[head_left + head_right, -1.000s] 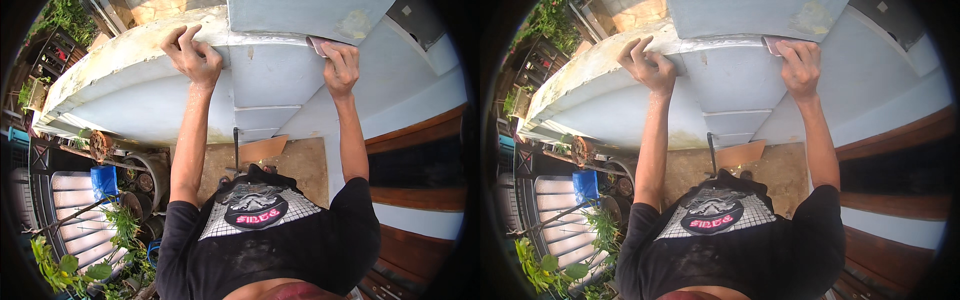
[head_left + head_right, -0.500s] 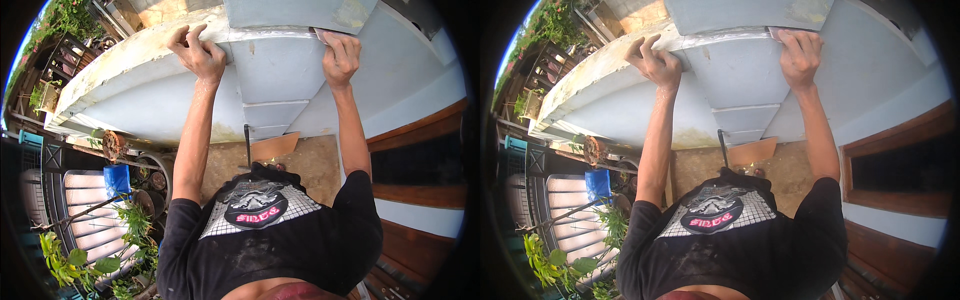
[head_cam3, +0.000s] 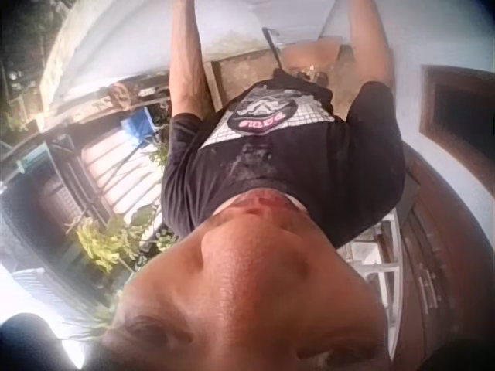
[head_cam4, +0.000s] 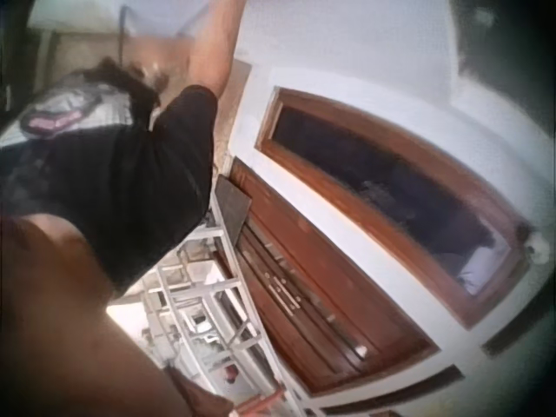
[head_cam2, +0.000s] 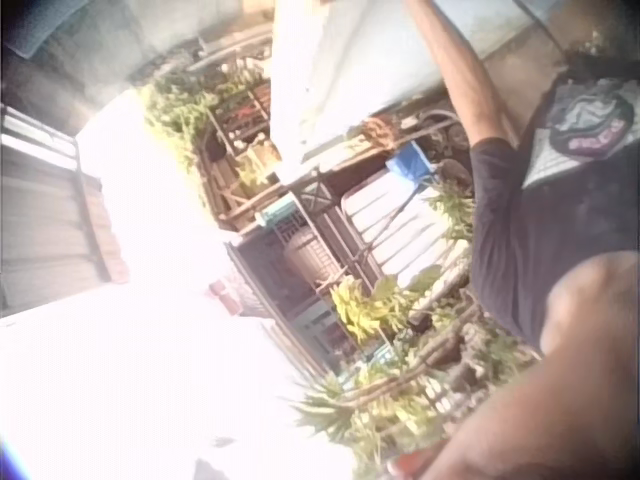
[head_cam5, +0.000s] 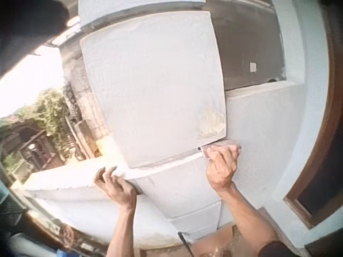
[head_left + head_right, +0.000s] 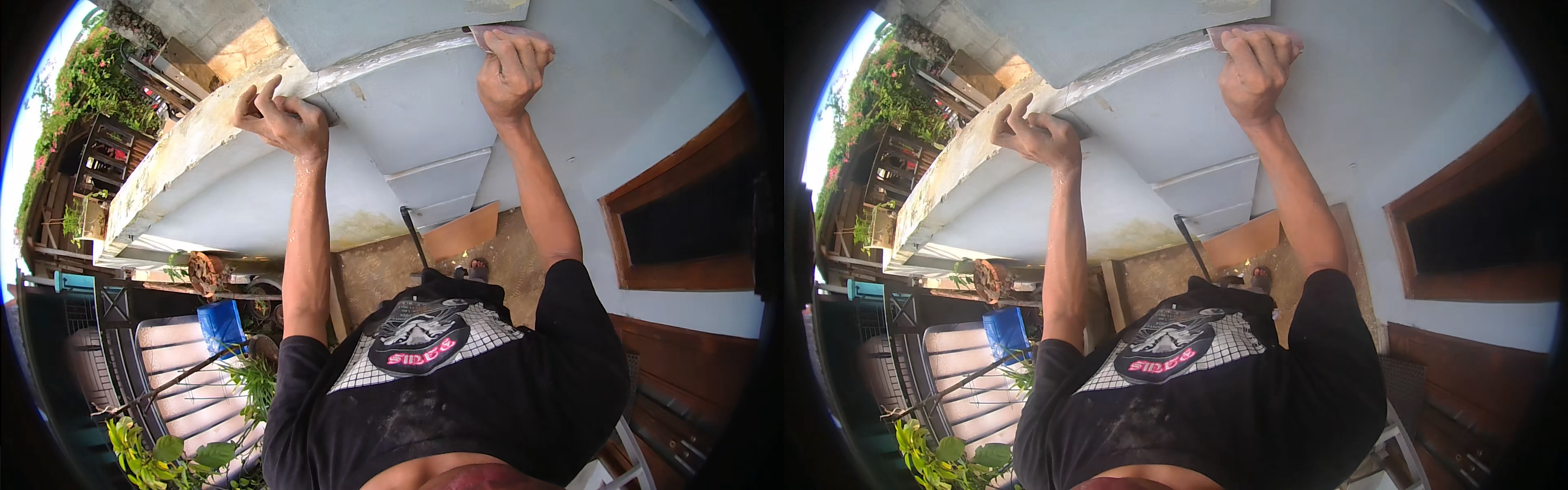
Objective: The person kneels on a piece of cardboard and uses a sanding block to smooth a white painted wall. They repeatedly rub the sanding block against the wall surface, focusing on edges and flat areas.
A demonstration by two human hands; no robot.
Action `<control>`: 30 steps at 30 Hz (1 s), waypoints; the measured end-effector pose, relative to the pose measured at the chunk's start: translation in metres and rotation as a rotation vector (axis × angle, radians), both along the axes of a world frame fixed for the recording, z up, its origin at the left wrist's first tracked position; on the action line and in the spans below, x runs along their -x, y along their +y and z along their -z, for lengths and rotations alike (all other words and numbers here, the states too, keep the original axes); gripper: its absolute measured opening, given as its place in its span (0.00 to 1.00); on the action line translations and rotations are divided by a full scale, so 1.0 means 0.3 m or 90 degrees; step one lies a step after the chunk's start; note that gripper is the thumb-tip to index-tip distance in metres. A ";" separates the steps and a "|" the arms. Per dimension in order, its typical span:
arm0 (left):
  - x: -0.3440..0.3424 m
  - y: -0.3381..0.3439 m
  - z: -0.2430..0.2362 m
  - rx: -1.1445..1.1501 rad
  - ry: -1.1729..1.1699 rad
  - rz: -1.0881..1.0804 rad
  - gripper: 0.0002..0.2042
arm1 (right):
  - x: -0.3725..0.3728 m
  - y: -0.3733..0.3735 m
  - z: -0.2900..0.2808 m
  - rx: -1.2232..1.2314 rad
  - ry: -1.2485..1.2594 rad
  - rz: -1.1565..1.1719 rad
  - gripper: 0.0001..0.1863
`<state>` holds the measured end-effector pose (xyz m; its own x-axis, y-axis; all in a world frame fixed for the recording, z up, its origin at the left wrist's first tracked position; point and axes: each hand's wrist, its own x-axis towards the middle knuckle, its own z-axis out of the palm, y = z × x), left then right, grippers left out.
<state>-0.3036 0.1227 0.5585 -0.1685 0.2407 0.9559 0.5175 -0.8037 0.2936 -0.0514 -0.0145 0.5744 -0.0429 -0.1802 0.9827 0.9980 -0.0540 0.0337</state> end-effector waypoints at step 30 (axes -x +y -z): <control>-0.255 -0.695 0.417 0.407 0.060 0.270 0.11 | -0.170 -0.417 0.426 0.327 0.803 -0.566 0.19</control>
<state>-0.2271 -0.0858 0.4335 0.1364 0.7765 0.6152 0.2498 -0.6278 0.7372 -0.0004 -0.1396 0.4465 0.7244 0.6332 0.2726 0.1129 0.2810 -0.9530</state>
